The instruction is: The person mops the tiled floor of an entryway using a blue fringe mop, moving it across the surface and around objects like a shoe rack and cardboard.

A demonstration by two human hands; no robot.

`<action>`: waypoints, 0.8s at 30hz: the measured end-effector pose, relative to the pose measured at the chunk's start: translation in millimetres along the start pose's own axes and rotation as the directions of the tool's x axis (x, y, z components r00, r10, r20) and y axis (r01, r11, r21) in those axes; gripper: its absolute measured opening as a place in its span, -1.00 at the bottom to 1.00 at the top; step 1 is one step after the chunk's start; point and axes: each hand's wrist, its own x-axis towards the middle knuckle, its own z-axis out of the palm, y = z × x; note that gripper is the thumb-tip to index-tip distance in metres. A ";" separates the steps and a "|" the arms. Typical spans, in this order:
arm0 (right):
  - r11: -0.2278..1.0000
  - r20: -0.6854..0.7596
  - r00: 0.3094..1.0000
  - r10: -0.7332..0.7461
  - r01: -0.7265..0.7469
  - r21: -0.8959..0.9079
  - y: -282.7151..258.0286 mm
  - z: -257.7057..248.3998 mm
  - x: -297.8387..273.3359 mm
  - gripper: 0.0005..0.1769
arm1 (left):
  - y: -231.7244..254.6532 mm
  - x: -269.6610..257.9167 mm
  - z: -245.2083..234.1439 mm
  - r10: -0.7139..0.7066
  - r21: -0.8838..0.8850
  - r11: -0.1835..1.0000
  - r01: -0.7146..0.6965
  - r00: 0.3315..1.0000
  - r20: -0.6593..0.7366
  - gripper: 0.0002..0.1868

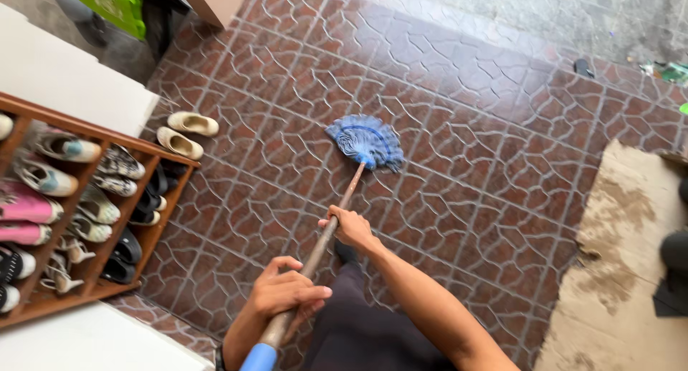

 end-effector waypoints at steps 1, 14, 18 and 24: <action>1.000 -0.012 1.000 0.005 -0.005 0.005 5.6 -5.3 -11.5 -0.52 | 5.5 -4.0 11.4 0.002 -0.013 1.000 -0.002 1.000 0.001 -0.78; 0.967 -0.185 0.961 0.204 -0.227 -0.114 229.1 -69.8 -171.3 -0.57 | 76.5 -24.6 225.4 0.149 -0.303 0.948 -0.100 0.978 0.145 -0.78; 0.910 -0.211 0.897 0.388 -0.409 -0.065 288.5 -85.2 -204.2 -0.54 | 96.4 -11.1 254.8 0.076 -0.446 0.892 0.072 0.949 0.306 -0.79; 0.847 -0.322 0.785 0.528 -0.514 0.136 378.5 -94.3 -266.3 -0.68 | 120.1 8.4 309.5 0.094 -0.482 0.859 0.175 0.870 0.484 -0.82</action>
